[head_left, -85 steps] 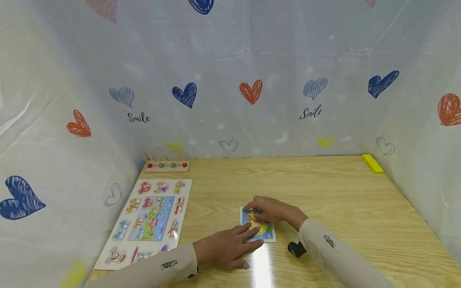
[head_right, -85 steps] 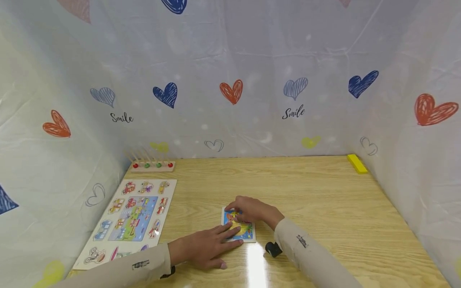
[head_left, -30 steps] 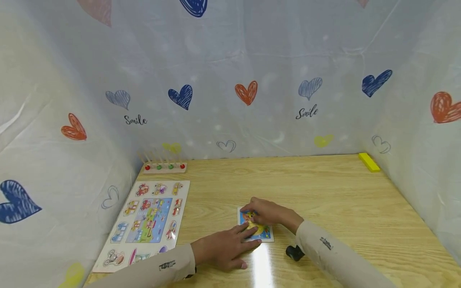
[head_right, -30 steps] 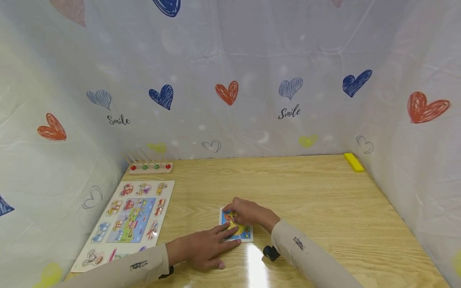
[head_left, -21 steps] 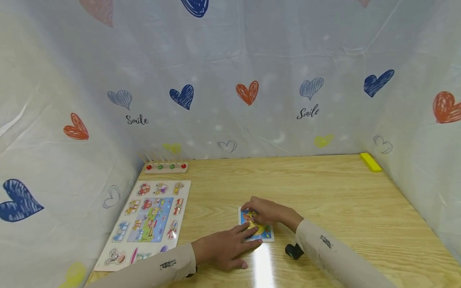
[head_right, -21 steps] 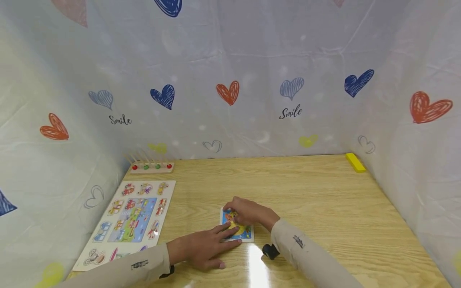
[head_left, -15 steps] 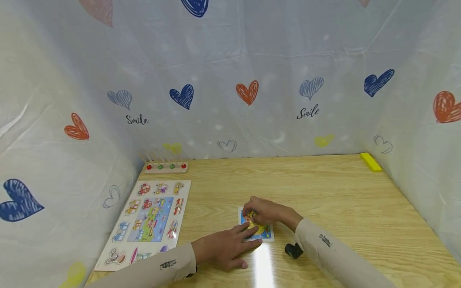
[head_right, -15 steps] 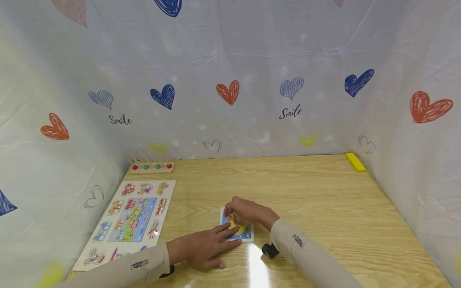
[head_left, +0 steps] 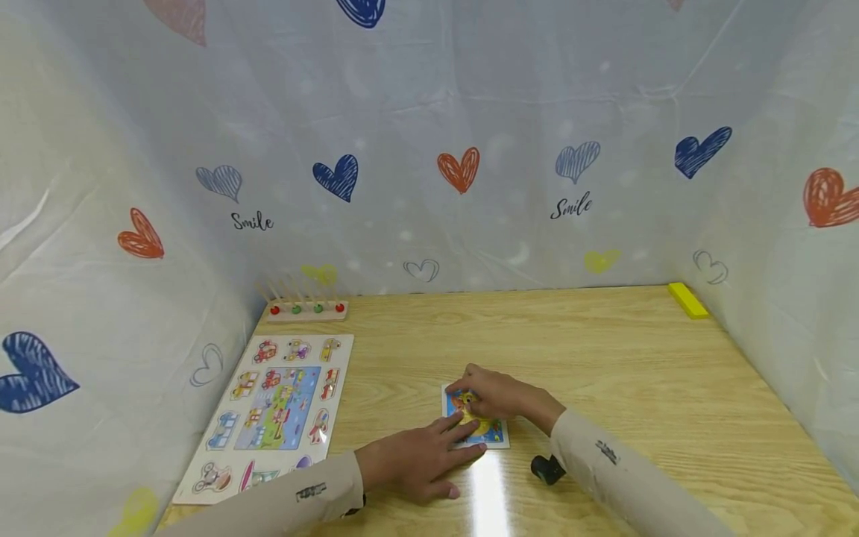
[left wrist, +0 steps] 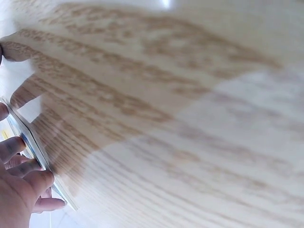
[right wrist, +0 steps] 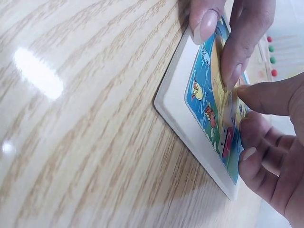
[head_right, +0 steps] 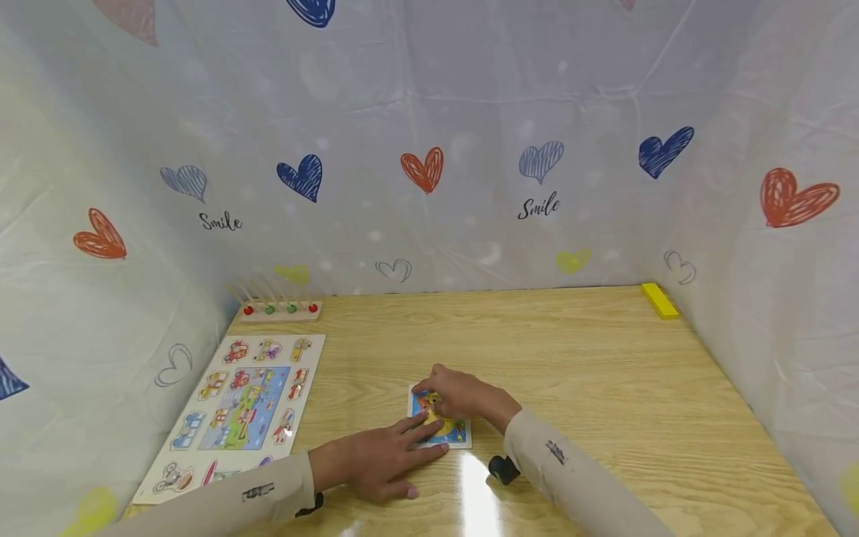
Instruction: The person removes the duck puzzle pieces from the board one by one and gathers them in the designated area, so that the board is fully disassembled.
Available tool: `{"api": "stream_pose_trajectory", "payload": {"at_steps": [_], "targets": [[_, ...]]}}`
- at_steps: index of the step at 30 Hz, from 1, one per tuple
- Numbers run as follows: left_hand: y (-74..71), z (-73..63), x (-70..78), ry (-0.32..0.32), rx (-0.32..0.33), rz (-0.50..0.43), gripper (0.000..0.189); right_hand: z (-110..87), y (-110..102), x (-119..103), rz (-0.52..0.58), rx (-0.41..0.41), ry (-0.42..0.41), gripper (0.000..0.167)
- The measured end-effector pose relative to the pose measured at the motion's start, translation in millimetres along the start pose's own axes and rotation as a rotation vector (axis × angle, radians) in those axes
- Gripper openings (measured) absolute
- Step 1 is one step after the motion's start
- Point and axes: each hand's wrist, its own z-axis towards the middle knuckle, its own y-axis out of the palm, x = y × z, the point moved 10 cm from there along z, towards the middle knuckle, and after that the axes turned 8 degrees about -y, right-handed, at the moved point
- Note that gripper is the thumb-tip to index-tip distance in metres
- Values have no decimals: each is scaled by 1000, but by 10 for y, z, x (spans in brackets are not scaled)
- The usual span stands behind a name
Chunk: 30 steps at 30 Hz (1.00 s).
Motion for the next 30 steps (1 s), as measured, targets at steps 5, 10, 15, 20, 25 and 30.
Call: {"api": "stream_pose_trajectory", "payload": {"at_steps": [5, 10, 15, 20, 25, 30], "targets": [[17, -2, -15, -4, -13, 4, 68, 14, -9, -13, -6, 13, 1, 42], [18, -9, -21, -10, -25, -2, 68, 31, 0, -8, -22, 14, 17, 41], [0, -12, -9, -1, -12, -2, 68, 24, -1, 4, -54, 13, 40, 41], [5, 0, -18, -4, -12, 5, 68, 10, 4, -23, -23, 8, 22, 42], [-7, 11, -22, -2, -15, -14, 68, 1, -7, -30, -20, 0, 28, 43], [-9, 17, -21, 5, -27, -34, 69, 10, -1, -33, -16, 1, 17, 42]]}}
